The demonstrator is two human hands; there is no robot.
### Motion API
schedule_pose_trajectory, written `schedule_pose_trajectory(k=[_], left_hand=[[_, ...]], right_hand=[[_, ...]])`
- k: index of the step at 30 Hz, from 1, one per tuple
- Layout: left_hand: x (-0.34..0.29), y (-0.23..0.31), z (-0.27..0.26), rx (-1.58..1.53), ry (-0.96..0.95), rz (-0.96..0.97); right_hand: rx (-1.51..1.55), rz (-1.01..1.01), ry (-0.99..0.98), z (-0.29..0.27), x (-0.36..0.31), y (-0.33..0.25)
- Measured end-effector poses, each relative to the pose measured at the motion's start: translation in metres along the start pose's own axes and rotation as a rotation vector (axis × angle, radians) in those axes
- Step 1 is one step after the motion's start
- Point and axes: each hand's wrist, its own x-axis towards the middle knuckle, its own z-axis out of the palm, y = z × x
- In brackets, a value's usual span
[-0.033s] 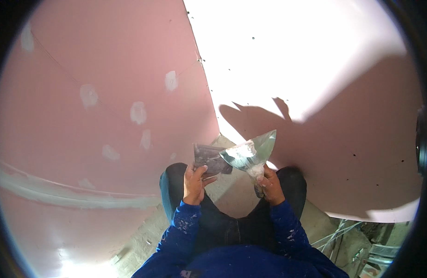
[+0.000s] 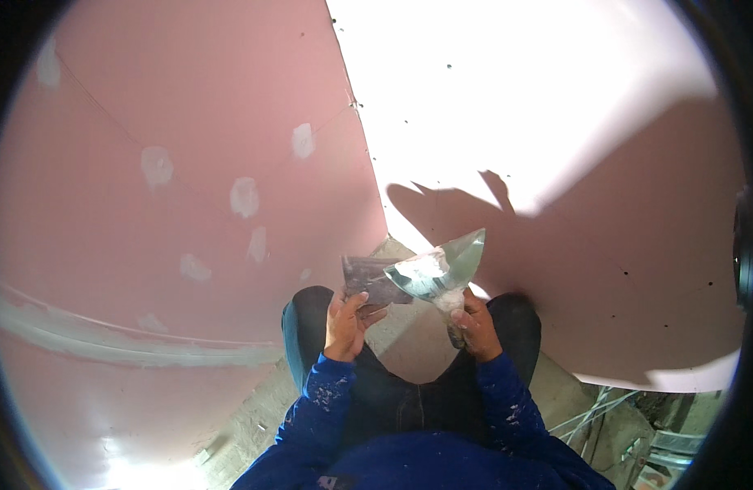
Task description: The person kneels on the floor and uses a trowel to mix plaster on the ground, then stands and applies the plaster to a pink wall using a trowel and a larger flat tool to smooth the surface.
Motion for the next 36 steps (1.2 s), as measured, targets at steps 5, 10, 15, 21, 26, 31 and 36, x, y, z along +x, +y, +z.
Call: schedule_pose_trajectory(k=[5,10,15,21,26,31,36], left_hand=[[-0.001,-0.026,0.01,-0.19,-0.168,-0.097],[0.002,-0.028,0.02,-0.014,-0.227,-0.214],[0.03,-0.008,0.004,-0.175,-0.362,-0.167],[0.179,0.007,0.043,0.532,-0.073,0.435],[0.247,-0.009,0.096,0.765,0.139,0.718],[0.256,-0.004,0.103,0.784,0.232,0.73],[0.252,-0.003,0.116,0.832,0.333,0.834]], right_hand=[[-0.057,0.067,-0.067,0.011,-0.004,-0.003],[-0.274,0.001,-0.031,0.009,0.0,-0.005],[-0.285,-0.003,0.073,0.003,0.0,-0.015],[-0.147,0.079,0.122,-0.012,-0.011,-0.016],[-0.138,0.088,0.192,-0.016,-0.028,-0.005],[-0.179,0.191,0.324,-0.009,-0.041,0.001],[-0.144,0.172,0.31,-0.009,-0.039,0.001]])
